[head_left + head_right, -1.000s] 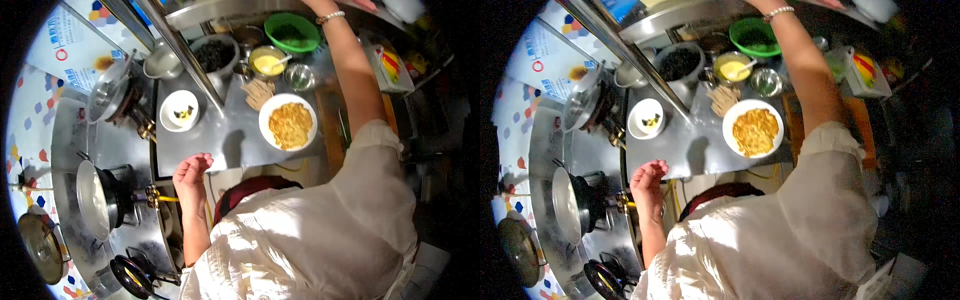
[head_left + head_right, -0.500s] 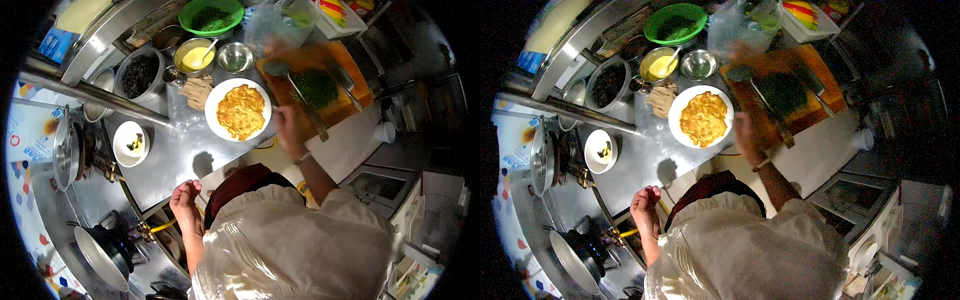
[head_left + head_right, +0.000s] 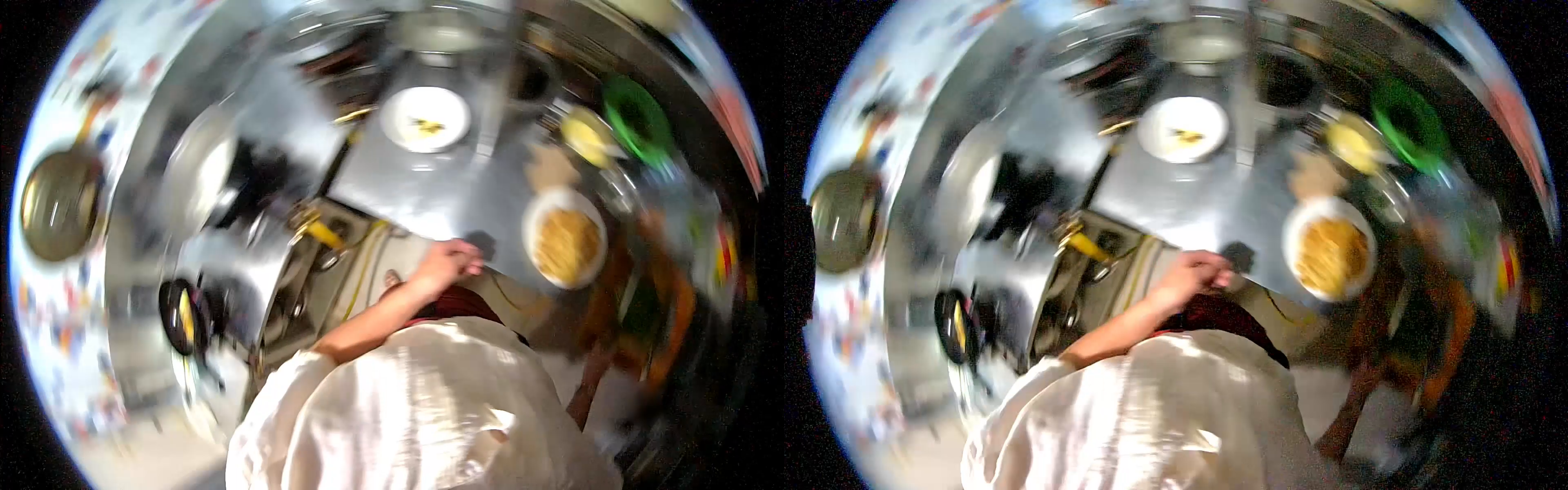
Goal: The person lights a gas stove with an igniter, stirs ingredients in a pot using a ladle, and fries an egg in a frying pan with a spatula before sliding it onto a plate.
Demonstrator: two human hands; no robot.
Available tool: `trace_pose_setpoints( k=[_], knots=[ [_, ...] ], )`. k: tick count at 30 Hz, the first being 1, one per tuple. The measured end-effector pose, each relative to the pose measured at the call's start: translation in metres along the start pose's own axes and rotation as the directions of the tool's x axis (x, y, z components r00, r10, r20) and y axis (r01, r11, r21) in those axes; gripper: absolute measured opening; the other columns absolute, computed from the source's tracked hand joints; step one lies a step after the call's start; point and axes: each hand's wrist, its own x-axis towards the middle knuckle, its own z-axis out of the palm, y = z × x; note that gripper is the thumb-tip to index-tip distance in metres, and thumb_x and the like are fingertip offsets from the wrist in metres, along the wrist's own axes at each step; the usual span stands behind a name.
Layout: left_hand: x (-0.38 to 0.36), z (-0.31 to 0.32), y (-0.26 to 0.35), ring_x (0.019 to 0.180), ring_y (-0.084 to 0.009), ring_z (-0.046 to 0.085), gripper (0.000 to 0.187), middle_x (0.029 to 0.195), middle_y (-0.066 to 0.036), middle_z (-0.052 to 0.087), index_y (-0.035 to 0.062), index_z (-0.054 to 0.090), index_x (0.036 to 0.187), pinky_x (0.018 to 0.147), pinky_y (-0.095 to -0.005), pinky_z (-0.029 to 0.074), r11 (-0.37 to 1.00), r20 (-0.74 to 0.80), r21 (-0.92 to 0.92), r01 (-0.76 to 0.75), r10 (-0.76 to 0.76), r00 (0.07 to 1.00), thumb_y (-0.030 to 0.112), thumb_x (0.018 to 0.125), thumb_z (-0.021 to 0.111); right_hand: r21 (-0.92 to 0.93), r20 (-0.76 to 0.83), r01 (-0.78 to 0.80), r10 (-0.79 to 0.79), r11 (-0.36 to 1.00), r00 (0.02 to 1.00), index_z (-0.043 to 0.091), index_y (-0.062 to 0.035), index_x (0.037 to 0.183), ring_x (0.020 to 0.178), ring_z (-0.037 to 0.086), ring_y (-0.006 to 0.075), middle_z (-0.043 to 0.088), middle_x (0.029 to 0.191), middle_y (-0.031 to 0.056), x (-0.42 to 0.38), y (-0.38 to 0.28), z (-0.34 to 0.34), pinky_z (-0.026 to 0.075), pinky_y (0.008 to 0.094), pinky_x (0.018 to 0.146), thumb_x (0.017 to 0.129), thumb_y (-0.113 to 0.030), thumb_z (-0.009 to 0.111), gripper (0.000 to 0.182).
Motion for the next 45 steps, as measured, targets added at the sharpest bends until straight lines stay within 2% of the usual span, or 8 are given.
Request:
trace_pose_setpoints(
  k=[7, 8, 11, 16, 23, 28, 34, 45],
  knots=[
    [-0.012, -0.022, -0.026, 0.073, -0.0157, 0.06, 0.016, 0.081, -0.01, 0.063, -0.0047, 0.059, 0.089, 0.068, -0.0299, 0.048, 0.934, 0.017, 0.258, -0.246, 0.25, 0.968, 0.009, 0.087, 0.05, -0.283, -0.059, 0.778, -0.82, 0.561, 0.57, 0.038, 0.0005, 0.13, 0.109, 0.048, 0.0323, 0.046, 0.124, 0.0215, 0.049, 0.008, 0.093, 0.039, 0.0402, 0.092, 0.08, -0.04, 0.063, 0.069],
    [-0.01, -0.025, -0.035, 0.077, -0.0198, 0.06, 0.021, 0.084, -0.011, 0.064, -0.0048, 0.059, 0.089, 0.07, -0.0324, 0.048, 0.856, 0.029, 0.415, -0.306, 0.324, 0.946, 0.015, 0.087, 0.052, -0.184, 0.043, 0.218, -0.214, 0.958, 0.976, 0.035, 0.0016, 0.131, 0.11, 0.048, 0.0332, 0.043, 0.126, 0.023, 0.006, -0.051, 0.117, 0.038, 0.0408, 0.093, 0.076, -0.041, 0.066, 0.076],
    [-0.041, -0.037, -0.025, 0.083, -0.023, 0.059, 0.028, 0.089, -0.014, 0.064, -0.005, 0.058, 0.094, 0.074, -0.0327, 0.047, 0.692, 0.071, 0.577, -0.434, 0.487, 0.87, 0.021, 0.087, 0.053, 0.227, 0.296, 0.763, -0.789, 0.605, 0.538, 0.034, 0.0025, 0.13, 0.105, 0.05, 0.026, 0.048, 0.119, 0.0178, -0.061, -0.166, 0.151, 0.041, 0.0343, 0.089, 0.082, -0.03, 0.062, 0.064],
    [-0.127, -0.11, -0.024, 0.083, -0.0156, 0.056, 0.045, 0.096, -0.006, 0.058, 0.0017, 0.05, 0.118, 0.073, -0.0272, 0.045, 0.919, -0.118, 0.035, -0.393, 0.394, 0.912, 0.03, 0.083, 0.058, 0.79, 0.612, 0.297, -0.715, 0.536, -0.338, 0.044, -0.0012, 0.115, 0.089, 0.053, 0.0125, 0.052, 0.102, 0.0059, -0.28, -0.328, 0.135, 0.045, 0.0264, 0.073, 0.087, -0.018, 0.056, 0.035],
    [-0.322, -0.218, -0.066, 0.082, -0.0063, 0.051, 0.054, 0.096, -0.002, 0.055, 0.0001, 0.046, 0.12, 0.067, -0.0199, 0.043, 0.67, -0.621, -0.142, -0.729, 0.513, 0.592, 0.026, 0.078, 0.066, 0.679, 0.437, 0.177, -0.199, 0.712, -0.877, 0.038, -0.0006, 0.123, 0.084, 0.054, 0.0118, 0.053, 0.099, 0.0059, -0.504, -0.356, 0.145, 0.046, 0.0246, 0.072, 0.087, -0.014, 0.051, 0.04],
    [-0.44, -0.281, -0.089, 0.068, -0.0074, 0.055, 0.025, 0.08, -0.002, 0.061, -0.0009, 0.058, 0.094, 0.063, -0.0217, 0.046, 0.733, -0.927, 0.09, -0.674, 0.309, 0.213, 0.014, 0.076, 0.067, 0.904, 0.157, 0.09, -0.128, 0.419, -0.979, 0.044, 0.0015, 0.12, 0.093, 0.053, 0.0122, 0.054, 0.104, 0.007, -0.625, -0.349, 0.162, 0.045, 0.0244, 0.078, 0.093, -0.019, 0.041, 0.034],
    [-0.527, -0.353, -0.116, 0.055, -0.009, 0.053, 0.022, 0.069, -0.004, 0.057, -0.0009, 0.053, 0.083, 0.048, -0.0228, 0.044, 0.85, -0.965, 0.252, -0.462, 0.187, -0.183, 0.008, 0.071, 0.07, 0.571, 0.617, 0.261, -0.197, 0.779, -0.761, 0.047, 0.0011, 0.119, 0.094, 0.054, 0.0137, 0.055, 0.105, 0.0081, -0.692, -0.329, 0.217, 0.046, 0.029, 0.083, 0.095, -0.03, 0.038, 0.04],
    [-0.526, -0.378, -0.141, 0.056, -0.011, 0.055, 0.02, 0.075, -0.007, 0.059, -0.0025, 0.051, 0.086, 0.054, -0.0229, 0.046, 0.913, -0.989, 0.127, -0.387, 0.086, -0.123, 0.001, 0.072, 0.065, -0.276, 0.525, -0.013, 0.139, 0.961, -0.839, 0.048, -0.0068, 0.103, 0.061, 0.051, 0.0114, 0.052, 0.08, 0.0005, -0.765, -0.306, 0.227, 0.047, 0.0291, 0.056, 0.089, -0.027, 0.053, 0.025]
  ],
)
